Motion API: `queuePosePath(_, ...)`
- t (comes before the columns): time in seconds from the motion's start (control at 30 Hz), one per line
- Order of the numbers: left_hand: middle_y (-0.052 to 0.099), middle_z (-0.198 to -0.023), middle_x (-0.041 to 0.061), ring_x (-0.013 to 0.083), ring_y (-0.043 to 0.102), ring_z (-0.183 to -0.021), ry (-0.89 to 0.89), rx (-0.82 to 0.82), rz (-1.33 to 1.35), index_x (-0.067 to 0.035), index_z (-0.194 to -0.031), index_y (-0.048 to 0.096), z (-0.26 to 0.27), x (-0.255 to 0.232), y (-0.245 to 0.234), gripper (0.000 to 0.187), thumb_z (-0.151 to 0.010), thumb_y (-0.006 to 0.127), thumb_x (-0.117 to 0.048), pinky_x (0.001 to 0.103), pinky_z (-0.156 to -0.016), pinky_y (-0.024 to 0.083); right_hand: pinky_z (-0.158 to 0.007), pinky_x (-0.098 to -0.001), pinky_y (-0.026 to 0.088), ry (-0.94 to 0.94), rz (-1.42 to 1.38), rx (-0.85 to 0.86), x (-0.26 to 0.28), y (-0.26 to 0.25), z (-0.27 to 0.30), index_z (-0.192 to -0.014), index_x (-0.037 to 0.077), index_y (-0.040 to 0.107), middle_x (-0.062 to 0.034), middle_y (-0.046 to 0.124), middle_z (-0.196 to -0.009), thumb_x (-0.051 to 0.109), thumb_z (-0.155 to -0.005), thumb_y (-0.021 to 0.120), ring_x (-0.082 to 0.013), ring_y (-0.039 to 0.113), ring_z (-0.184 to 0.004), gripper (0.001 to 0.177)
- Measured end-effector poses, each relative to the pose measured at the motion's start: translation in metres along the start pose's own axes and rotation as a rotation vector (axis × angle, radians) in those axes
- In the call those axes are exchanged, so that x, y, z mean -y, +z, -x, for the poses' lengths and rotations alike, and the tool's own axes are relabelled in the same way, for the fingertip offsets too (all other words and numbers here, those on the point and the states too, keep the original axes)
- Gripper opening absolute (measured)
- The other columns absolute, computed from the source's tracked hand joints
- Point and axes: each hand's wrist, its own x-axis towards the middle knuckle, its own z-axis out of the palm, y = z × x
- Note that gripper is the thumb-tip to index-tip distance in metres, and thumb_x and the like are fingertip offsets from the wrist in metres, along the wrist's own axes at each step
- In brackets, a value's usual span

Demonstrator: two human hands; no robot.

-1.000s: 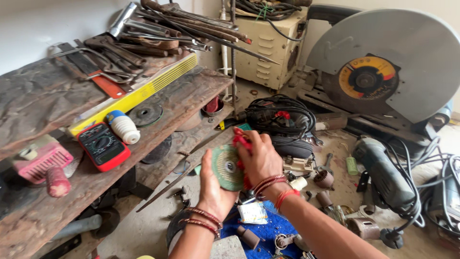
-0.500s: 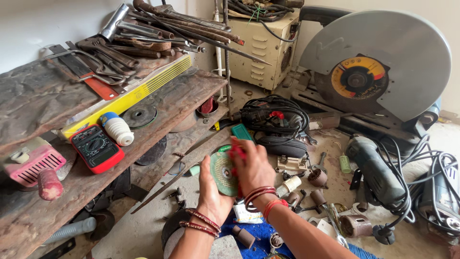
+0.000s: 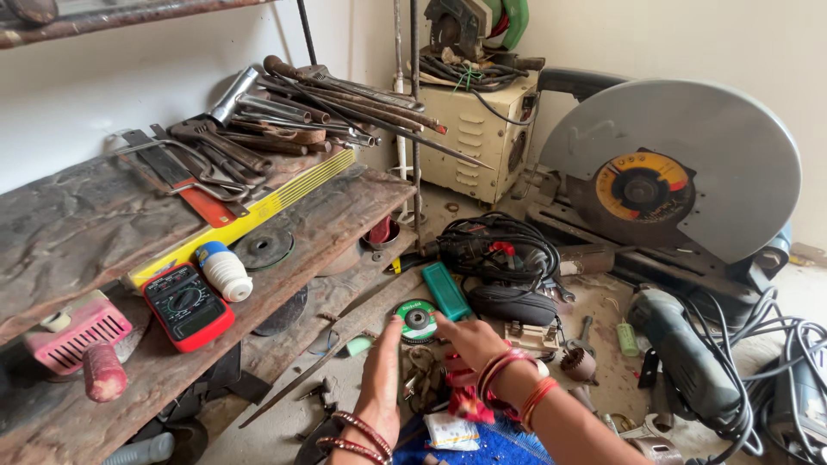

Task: The person wipes down various small mechanical parts and tool accessories using a cloth, then handles and inspects metal grinding wheels and other workshop components on a cluttered workbench.

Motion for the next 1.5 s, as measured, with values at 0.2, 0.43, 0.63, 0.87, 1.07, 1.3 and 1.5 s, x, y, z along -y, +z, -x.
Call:
queuePosePath(0.2, 0.058, -0.140, 0.022, 0.0298, 0.059, -0.131, 0.123, -0.230, -0.071, -0.001, -0.151, 0.038, 0.011, -0.016, 0.002, 0.105, -0.075, 0.079, -0.061, 0.045, -0.109, 0.046, -0.082, -0.0423, 0.061, -0.073, -0.448, 0.475, 0.052, 0.027, 0.054, -0.123, 0.000, 0.061, -0.0145, 0.070, -0.102, 0.051, -0.096, 0.065, -0.0246, 0.070, -0.086, 0.059)
queuePosePath(0.43, 0.074, -0.117, 0.013, 0.0213, 0.069, -0.108, 0.249, -0.315, 0.022, 0.000, -0.130, 0.067, 0.025, -0.048, -0.016, 0.086, -0.069, 0.081, -0.060, 0.033, -0.092, 0.053, -0.089, -0.0350, 0.059, -0.252, -0.432, 0.628, 0.068, 0.040, 0.059, -0.126, 0.001, 0.064, -0.0071, 0.073, -0.114, 0.019, -0.096, 0.066, -0.0169, 0.071, -0.098, 0.036)
queuePosePath(0.63, 0.071, -0.114, 0.013, 0.0198, 0.066, -0.101, 0.510, -0.305, 0.110, 0.005, -0.126, 0.065, 0.013, -0.054, -0.038, 0.059, -0.079, 0.084, -0.026, 0.032, -0.090, 0.051, -0.099, -0.0366, 0.059, -0.341, -0.549, 0.579, 0.076, 0.054, 0.050, -0.129, -0.005, 0.061, -0.0119, 0.072, -0.120, 0.006, -0.092, 0.066, -0.0218, 0.072, -0.108, 0.039)
queuePosePath(0.87, 0.070, -0.121, 0.010, 0.0194, 0.065, -0.108, 0.639, -0.141, 0.389, 0.010, -0.136, 0.053, 0.002, -0.074, -0.055, 0.057, -0.080, 0.066, 0.011, 0.032, -0.097, 0.049, -0.097, -0.0391, 0.055, -0.410, -0.600, 0.502, 0.092, 0.071, 0.016, -0.128, -0.010, 0.062, -0.0159, 0.072, -0.120, -0.002, -0.093, 0.061, -0.0246, 0.072, -0.107, 0.036)
queuePosePath(1.07, 0.057, -0.144, 0.008, 0.0173, 0.056, -0.131, 0.556, -0.172, 0.430, -0.007, -0.155, 0.018, -0.002, -0.093, -0.051, 0.089, -0.081, 0.065, 0.007, 0.033, -0.110, 0.041, -0.095, -0.0399, 0.061, -0.415, -0.795, 0.440, 0.101, 0.111, -0.033, -0.124, -0.007, 0.062, -0.0147, 0.072, -0.114, -0.005, -0.090, 0.061, -0.0264, 0.073, -0.101, 0.034)
queuePosePath(1.3, 0.024, -0.163, 0.025, 0.0332, 0.025, -0.152, 0.805, -0.565, -0.330, 0.004, -0.155, 0.020, -0.077, -0.096, -0.084, 0.077, -0.096, 0.062, -0.022, 0.039, -0.122, 0.022, -0.077, -0.0363, 0.063, -0.464, -0.861, 0.349, 0.130, 0.187, -0.119, -0.125, -0.008, 0.061, -0.0163, 0.073, -0.102, -0.005, -0.089, 0.064, -0.0268, 0.073, -0.084, 0.036)
queuePosePath(1.5, 0.023, -0.163, 0.030, 0.0378, 0.020, -0.154, 0.907, -0.570, -0.518, 0.009, -0.155, 0.024, -0.141, -0.106, -0.120, 0.076, -0.099, 0.055, -0.033, 0.040, -0.125, 0.015, -0.070, -0.0345, 0.064, -0.433, -0.884, 0.207, 0.158, 0.241, -0.173, -0.130, -0.003, 0.055, -0.0185, 0.070, -0.103, -0.010, -0.086, 0.066, -0.0291, 0.073, -0.085, 0.047)
